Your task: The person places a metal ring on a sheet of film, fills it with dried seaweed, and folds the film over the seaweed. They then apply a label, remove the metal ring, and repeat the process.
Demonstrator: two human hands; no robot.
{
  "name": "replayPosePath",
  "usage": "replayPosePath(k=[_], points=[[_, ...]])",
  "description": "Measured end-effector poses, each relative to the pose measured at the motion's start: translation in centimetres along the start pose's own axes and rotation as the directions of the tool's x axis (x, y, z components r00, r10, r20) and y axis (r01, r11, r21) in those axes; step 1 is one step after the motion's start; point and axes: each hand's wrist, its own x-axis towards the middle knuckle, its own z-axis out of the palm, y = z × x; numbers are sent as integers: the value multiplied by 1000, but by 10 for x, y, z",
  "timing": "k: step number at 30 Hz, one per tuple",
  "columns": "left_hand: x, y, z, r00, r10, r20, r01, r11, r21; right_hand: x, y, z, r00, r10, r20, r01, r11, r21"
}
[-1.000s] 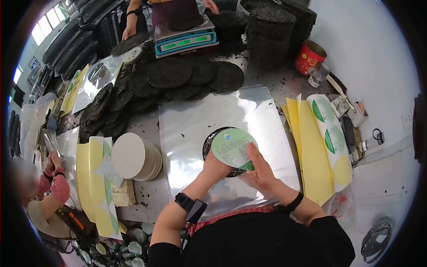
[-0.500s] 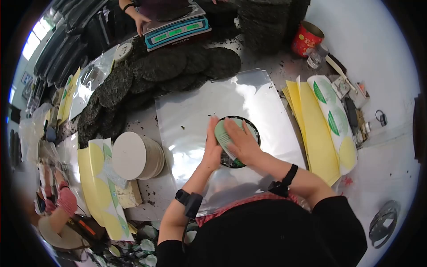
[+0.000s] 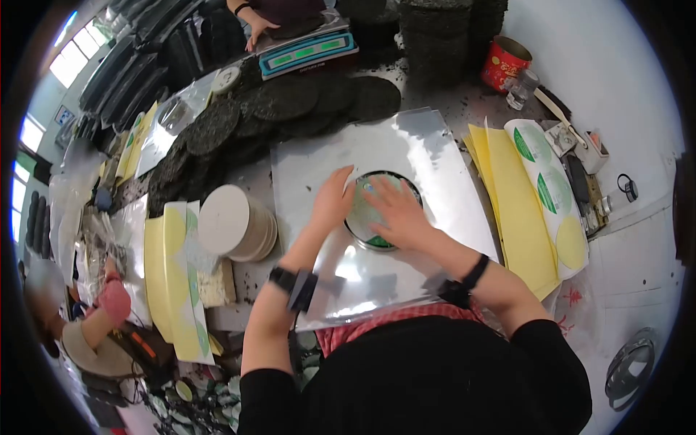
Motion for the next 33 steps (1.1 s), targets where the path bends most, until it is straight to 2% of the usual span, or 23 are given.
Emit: replayPosePath(k=[3, 6, 7, 8, 10, 12, 14, 16, 17, 18, 19, 20, 21, 22, 23, 25, 26, 27, 28, 29, 30, 32, 33], points=[[10, -7, 25, 970, -218, 110, 193, 960, 203, 9, -15, 36, 998, 16, 67, -6, 990, -142], [13, 61, 1, 996, 45, 79, -55, 990, 130, 8, -18, 26, 978, 110, 179, -86, 987, -135], [8, 85, -8, 980, 117, 159, -153, 959, 237, 3, -16, 21, 1000, 7, 20, -5, 995, -100], [9, 110, -18, 956, 185, 230, -254, 911, 324, -3, -25, -10, 999, -27, -38, 32, 990, 136], [11, 118, -94, 924, -197, 327, -2, 855, 519, -9, -39, -92, 983, -118, -138, 175, 827, 535], [-26, 87, -199, 841, -524, 132, 416, 784, 460, 8, 26, -93, 934, 290, -207, -54, 689, 723], [-69, 84, -245, 841, -538, -61, 524, 781, 341, 29, 97, -72, 769, 547, 330, -625, 536, 567], [-73, 90, -253, 877, -477, -57, 461, 802, 379, 21, 95, 33, 904, 15, 427, -426, -30, 904], [-71, 90, -257, 891, -448, -75, 440, 811, 387, 26, 28, 25, 853, -18, 521, -518, 91, 851], [-75, 88, -259, 898, -431, -86, 428, 813, 395, 24, -21, 84, 751, -92, 654, -656, 16, 755], [-68, 85, -246, 884, -465, -57, 454, 821, 345, 15, -86, 72, 651, -294, 700, -525, 491, 695], [-55, 83, -224, 876, -482, -35, 469, 831, 300, -2, -130, 92, 460, -668, 586, -332, 483, 811], [-49, 78, -202, 920, -390, -36, 370, 833, 412, -37, -162, 128, 309, -939, 150, -80, 132, 988], [-47, 80, -178, 911, -413, -1, 386, 851, 357, -30, -185, 48, -68, -975, 213, 228, 192, 955], [-47, 73, -154, 904, -428, 9, 402, 856, 325, -30, -175, 10, 23, -963, 267, 513, 241, 824], [-56, 32, -102, 932, -359, 47, 322, 881, 348, -2, -143, -45, 332, -877, 347, 672, 478, 566], [-66, 12, -77, 925, -376, 57, 346, 895, 281, 11, -102, -45, 652, -754, 80, 577, 562, 593], [-80, -14, -55, 878, -462, 122, 430, 875, 221, 22, -63, -44, 905, -426, 11, 294, 643, 707], [-96, -32, -45, 810, -530, 253, 556, 830, -40, 42, -7, -24, 970, -231, -79, 204, 586, 784], [-112, -39, -46, 825, -487, 287, 565, 735, -376, 41, 28, -16, 999, -48, 4, 31, 722, 691], [-120, -43, -59, 805, -480, 349, 593, 684, -425, 31, 57, -6, 986, 151, 72, -164, 804, 572], [-119, -8, -120, 809, -321, 493, 284, 947, 150, -3, 103, 54, 959, 98, 266, -270, 604, 750], [-135, -23, -131, 880, -9, 475, -61, 989, 132, -14, 113, 77, 954, 94, 284, -278, 629, 726]])
